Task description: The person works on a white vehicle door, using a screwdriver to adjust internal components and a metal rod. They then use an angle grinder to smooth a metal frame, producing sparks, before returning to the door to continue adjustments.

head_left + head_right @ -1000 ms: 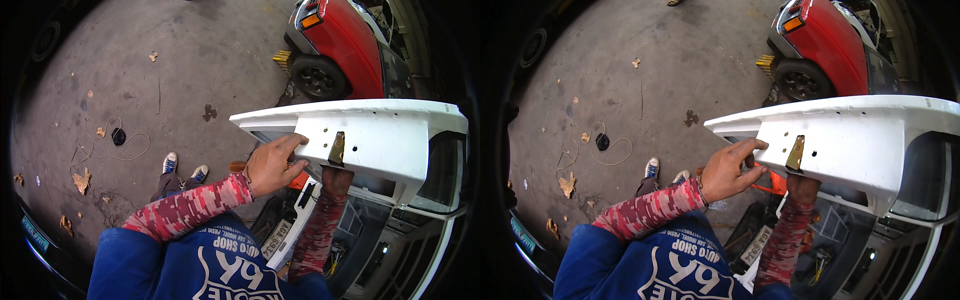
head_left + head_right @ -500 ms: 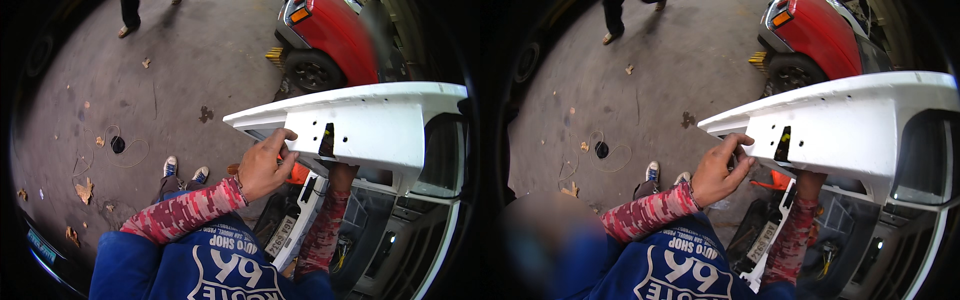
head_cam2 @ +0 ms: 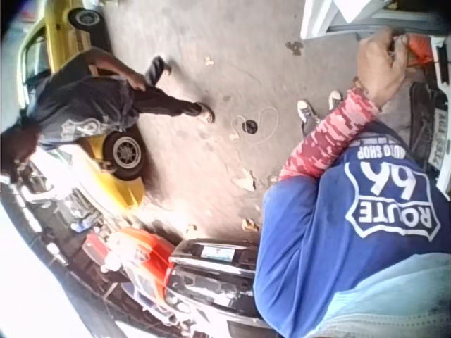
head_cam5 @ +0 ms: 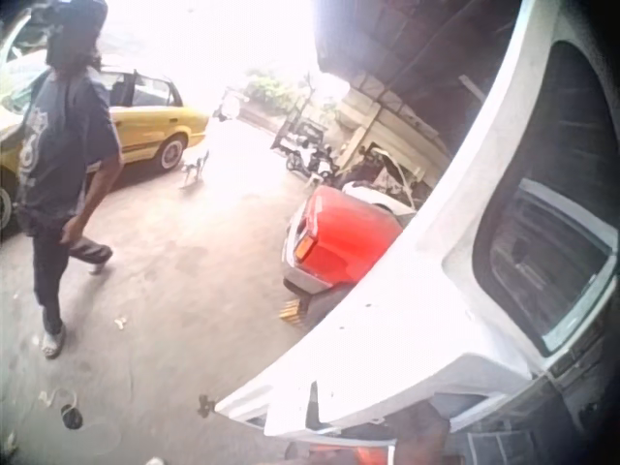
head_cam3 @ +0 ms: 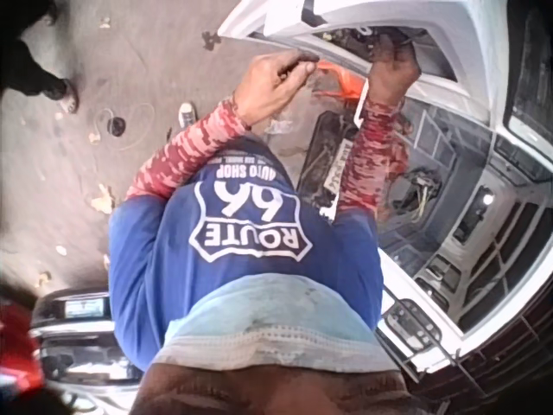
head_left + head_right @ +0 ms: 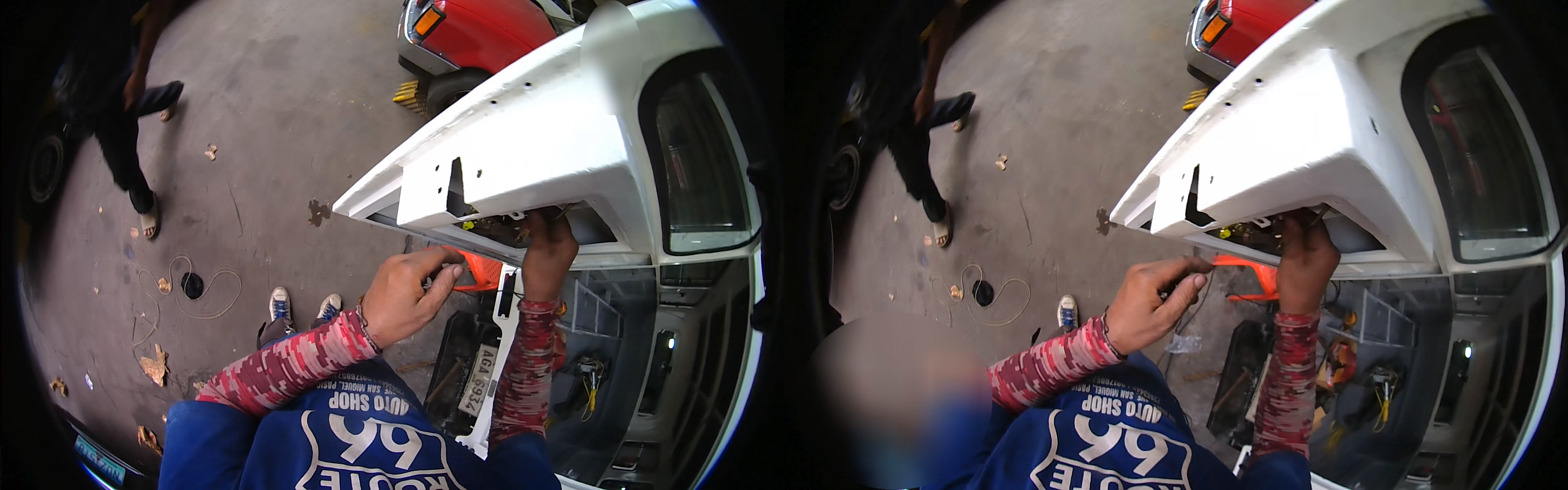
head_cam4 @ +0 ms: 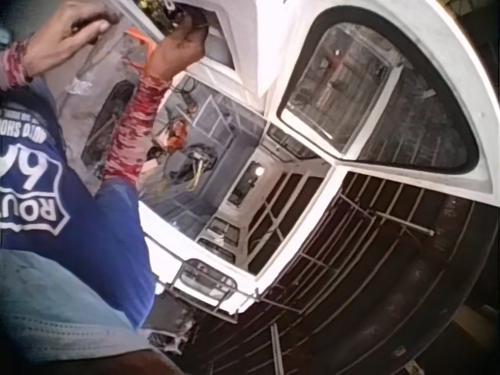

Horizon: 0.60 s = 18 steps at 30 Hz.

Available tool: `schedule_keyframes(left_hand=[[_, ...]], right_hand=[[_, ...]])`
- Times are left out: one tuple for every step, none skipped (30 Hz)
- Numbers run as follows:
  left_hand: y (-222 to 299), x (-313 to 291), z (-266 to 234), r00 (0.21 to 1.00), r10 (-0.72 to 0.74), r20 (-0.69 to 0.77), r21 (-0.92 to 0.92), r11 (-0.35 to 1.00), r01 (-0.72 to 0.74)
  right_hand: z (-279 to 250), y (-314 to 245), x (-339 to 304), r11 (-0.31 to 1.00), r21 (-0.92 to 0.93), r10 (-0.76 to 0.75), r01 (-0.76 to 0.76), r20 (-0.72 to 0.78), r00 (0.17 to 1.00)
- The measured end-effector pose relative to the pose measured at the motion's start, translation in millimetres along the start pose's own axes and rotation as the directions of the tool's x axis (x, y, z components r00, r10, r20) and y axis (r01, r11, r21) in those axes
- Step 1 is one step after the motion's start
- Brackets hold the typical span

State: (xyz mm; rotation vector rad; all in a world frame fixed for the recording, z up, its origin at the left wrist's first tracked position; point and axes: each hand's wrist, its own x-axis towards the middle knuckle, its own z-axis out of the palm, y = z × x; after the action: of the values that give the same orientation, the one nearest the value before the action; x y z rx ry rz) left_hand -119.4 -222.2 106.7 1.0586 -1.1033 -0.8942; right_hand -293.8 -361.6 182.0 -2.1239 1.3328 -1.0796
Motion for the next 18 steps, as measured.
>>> schedule_keyframes(left_hand=[[1.6, 1.4, -1.1, 0.999, -0.029, 0.015, 0.001, 1.0, 0.029], [4.6, 2.9, -1.5, 0.999, -0.03, 0.039, -0.004, 1.0, 0.03], [6.5, 2.7, -0.9, 0.998, -0.028, 0.063, 0.009, 1.0, 0.027], [9.1, 3.6, -1.6, 0.996, -0.028, 0.086, 0.021, 0.999, 0.026], [11.3, 4.5, -1.2, 0.993, -0.052, 0.11, 0.046, 0.998, 0.048], [13.3, 5.6, -1.5, 0.988, -0.077, 0.134, 0.072, 0.995, 0.068], [16.0, 6.8, -0.6, 0.979, -0.118, 0.166, 0.113, 0.989, 0.1], [18.1, 8.5, -0.8, 0.985, -0.083, 0.148, 0.097, 0.993, 0.069], [21.2, 10.2, 0.2, 0.988, -0.066, 0.139, 0.096, 0.994, 0.053], [24.3, 10.4, -0.5, 0.991, -0.042, 0.127, 0.096, 0.995, 0.03], [28.2, 12.1, 1.7, 0.994, -0.02, 0.105, 0.068, 0.998, 0.013], [32.1, 13.8, 4.3, 0.997, 0.008, 0.078, 0.041, 0.999, -0.011], [35.0, 16.0, 5.8, 0.998, 0.029, 0.052, 0.018, 0.999, -0.03], [38.4, 19.0, 7.4, 0.996, 0.049, 0.069, 0.043, 0.998, -0.053], [40.2, 19.7, 8.9, 0.994, 0.063, 0.088, 0.07, 0.995, -0.069], [41.5, 20.8, 9.1, 0.991, 0.075, 0.107, 0.097, 0.992, -0.086], [42.8, 19.9, 11.5, 0.992, 0.06, 0.109, 0.107, 0.992, -0.072], [43.1, 18.6, 11.8, 0.993, 0.087, 0.078, 0.151, 0.984, -0.098]], right_hand=[[1.0, 0.1, -2.9, 0.996, -0.081, -0.032, 0.03, -0.03, 0.999], [1.2, 0.1, -5.2, 0.996, -0.06, -0.069, 0.066, -0.038, 0.997], [3.3, 2.3, -11.6, 0.993, -0.047, -0.108, 0.105, -0.071, 0.992], [6.0, 3.7, -15.8, 0.986, -0.046, -0.164, 0.16, -0.091, 0.982], [6.6, 6.1, -17.6, 0.979, -0.051, -0.201, 0.197, -0.08, 0.976], [9.6, 8.3, -20.7, 0.985, 0.002, -0.17, 0.171, -0.095, 0.981], [13.8, 10.9, -22.9, 0.986, 0.048, -0.156, 0.162, -0.107, 0.982], [19.5, 13.3, -24.2, 0.984, 0.086, -0.142, 0.154, -0.124, 0.982], [24.1, 15.3, -25.3, 0.984, 0.02, -0.173, 0.177, -0.131, 0.976], [28.8, 16.1, -29.2, 0.977, 0.018, -0.211, 0.215, -0.124, 0.97], [32.3, 17.1, -32.2, 0.971, -0.002, -0.237, 0.239, -0.129, 0.963], [34.7, 17.5, -34.4, 0.961, -0.033, -0.275, 0.273, -0.128, 0.953], [34.9, 17.8, -35.6, 0.976, -0.036, -0.219, 0.216, -0.124, 0.968], [33.9, 17.3, -35.4, 0.953, -0.065, -0.303, 0.296, -0.136, 0.943], [33.6, 17.1, -37.0, 0.919, -0.108, -0.392, 0.38, -0.143, 0.909], [33.2, 15.6, -37.0, 0.881, -0.156, -0.467, 0.447, -0.139, 0.873], [29.9, 14.0, -38.0, 0.847, -0.125, -0.531, 0.517, -0.13, 0.837], [26.7, 11.2, -39.0, 0.834, -0.093, -0.552, 0.544, -0.135, 0.823]])
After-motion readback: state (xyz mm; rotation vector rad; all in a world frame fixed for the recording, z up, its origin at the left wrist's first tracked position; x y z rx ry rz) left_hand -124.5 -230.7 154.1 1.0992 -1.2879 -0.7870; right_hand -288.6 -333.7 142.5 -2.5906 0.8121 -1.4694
